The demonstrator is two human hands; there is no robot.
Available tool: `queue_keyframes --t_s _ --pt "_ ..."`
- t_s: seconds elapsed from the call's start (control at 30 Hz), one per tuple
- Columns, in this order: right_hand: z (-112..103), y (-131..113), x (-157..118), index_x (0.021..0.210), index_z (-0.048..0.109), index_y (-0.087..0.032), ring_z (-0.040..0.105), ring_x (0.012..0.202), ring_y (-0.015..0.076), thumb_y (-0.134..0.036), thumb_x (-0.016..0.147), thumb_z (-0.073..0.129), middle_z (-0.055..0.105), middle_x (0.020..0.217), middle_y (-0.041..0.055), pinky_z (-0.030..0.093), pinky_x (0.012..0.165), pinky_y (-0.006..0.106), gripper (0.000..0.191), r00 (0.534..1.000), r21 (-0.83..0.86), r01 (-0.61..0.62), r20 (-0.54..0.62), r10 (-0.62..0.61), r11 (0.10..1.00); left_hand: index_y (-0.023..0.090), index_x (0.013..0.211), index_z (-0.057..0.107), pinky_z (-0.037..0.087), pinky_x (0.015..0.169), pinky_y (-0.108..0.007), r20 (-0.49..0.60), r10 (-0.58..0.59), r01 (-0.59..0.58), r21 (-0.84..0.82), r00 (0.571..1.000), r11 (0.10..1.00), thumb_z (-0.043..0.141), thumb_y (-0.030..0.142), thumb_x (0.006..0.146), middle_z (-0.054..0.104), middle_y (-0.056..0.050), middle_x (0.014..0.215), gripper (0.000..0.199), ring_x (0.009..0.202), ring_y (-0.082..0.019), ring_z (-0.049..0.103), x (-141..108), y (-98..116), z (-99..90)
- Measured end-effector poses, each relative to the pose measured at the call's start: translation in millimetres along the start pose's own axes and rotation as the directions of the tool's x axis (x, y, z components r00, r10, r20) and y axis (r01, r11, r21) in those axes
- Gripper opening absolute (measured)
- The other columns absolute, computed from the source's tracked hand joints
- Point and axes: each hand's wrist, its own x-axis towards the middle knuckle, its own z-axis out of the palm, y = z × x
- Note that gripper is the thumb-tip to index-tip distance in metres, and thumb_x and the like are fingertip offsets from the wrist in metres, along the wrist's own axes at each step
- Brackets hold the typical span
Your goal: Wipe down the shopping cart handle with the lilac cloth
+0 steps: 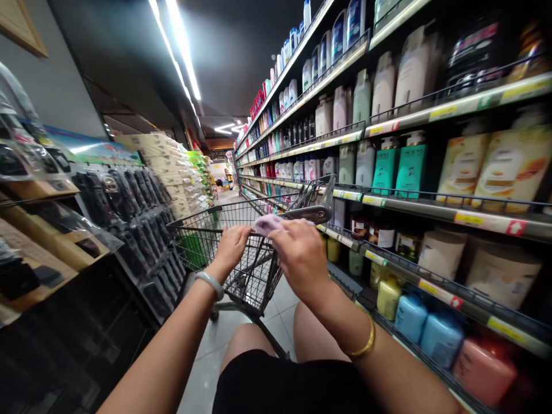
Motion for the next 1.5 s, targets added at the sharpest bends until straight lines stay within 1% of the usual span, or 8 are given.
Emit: queue_keyframes --t_s 0.13,0.27,0.5,0.7,0.9,1.23,1.37,1.5 --pt "13 14 -13 0.111 0.07 -0.025 0.055 0.115 0.0258 -0.008 0.089 0.057 0.068 0.121 0.0087 0.041 0.1 0.044 0.03 0.976 -0.024 -0.105 -0.193 0.099 0.994 0.022 0.073 0.062 0.039 0.11 -0.044 0.03 0.033 -0.035 0.06 0.999 0.998 0.03 0.049 0.101 0.07 -0.005 0.084 0.05 0.087 -0.02 0.06 4 1 9.8" --pt "32 23 -29 0.098 0.071 -0.027 0.056 0.114 0.0233 -0.015 0.093 0.063 0.072 0.116 0.004 0.041 0.097 0.041 0.015 0.975 -0.12 0.04 -0.212 -0.065 0.992 0.022 0.074 0.061 0.041 0.085 -0.034 0.033 0.053 -0.056 0.112 0.998 0.992 0.029 0.049 0.101 0.068 -0.006 0.082 0.05 0.084 -0.021 0.058 8 13 16.9" --pt "8 47 -23 0.099 0.071 -0.025 0.058 0.112 0.0263 -0.01 0.083 0.066 0.067 0.114 0.0085 0.045 0.102 0.046 0.022 0.921 -0.025 -0.133 -0.372 0.114 0.991 0.022 0.077 0.062 0.035 0.082 -0.035 0.031 0.077 -0.081 0.185 0.997 0.979 0.031 0.048 0.103 0.068 -0.006 0.086 0.048 0.089 -0.022 0.058 4 34 27.9" --pt "23 53 -47 0.094 0.071 -0.025 0.059 0.111 0.0241 -0.011 0.086 0.065 0.071 0.11 0.0048 0.046 0.099 0.042 0.018 0.976 -0.053 0.007 -0.219 -0.018 0.999 0.022 0.084 0.065 0.033 0.079 -0.035 0.031 0.107 -0.111 0.24 0.994 0.964 0.035 0.045 0.104 0.07 -0.006 0.089 0.043 0.09 -0.022 0.06 3 50 33.2" --pt "8 73 -31 0.094 0.07 -0.024 0.059 0.108 0.0251 -0.01 0.083 0.063 0.065 0.11 0.0071 0.046 0.099 0.045 0.019 0.908 -0.034 -0.15 -0.4 0.124 0.988 0.023 0.091 0.066 0.033 0.08 -0.037 0.032 0.116 -0.121 0.282 0.993 0.952 0.03 0.048 0.105 0.07 -0.005 0.092 0.046 0.092 -0.023 0.06 2 61 39.5" --pt "19 74 -63 0.092 0.07 -0.025 0.058 0.11 0.023 -0.012 0.084 0.066 0.067 0.11 0.005 0.047 0.1 0.042 0.015 0.954 -0.004 -0.02 -0.299 0.018 1.0 0.024 0.094 0.068 0.037 0.082 -0.038 0.025 0.105 -0.107 0.263 0.994 0.959 0.031 0.05 0.104 0.072 -0.006 0.096 0.046 0.094 -0.025 0.062 1 68 42.4" --pt "10 82 -50 0.093 0.071 -0.024 0.057 0.111 0.0243 -0.011 0.083 0.065 0.065 0.111 0.0062 0.045 0.1 0.044 0.018 0.917 -0.031 -0.101 -0.39 0.081 0.994 0.027 0.11 0.07 0.041 0.09 -0.036 0.022 0.106 -0.108 0.228 0.994 0.968 0.032 0.052 0.104 0.072 -0.004 0.108 0.045 0.104 -0.023 0.062 2 57 38.2" --pt "18 75 -68 0.092 0.072 -0.025 0.058 0.11 0.0227 -0.013 0.085 0.066 0.07 0.11 0.0042 0.046 0.1 0.041 0.016 0.987 -0.025 0.019 -0.156 -0.023 1.0 0.029 0.115 0.07 0.038 0.105 -0.043 -0.04 0.022 -0.012 0.239 0.999 0.971 0.036 0.052 0.103 0.069 -0.006 0.12 0.043 0.116 -0.026 0.058 2 23 26.3"
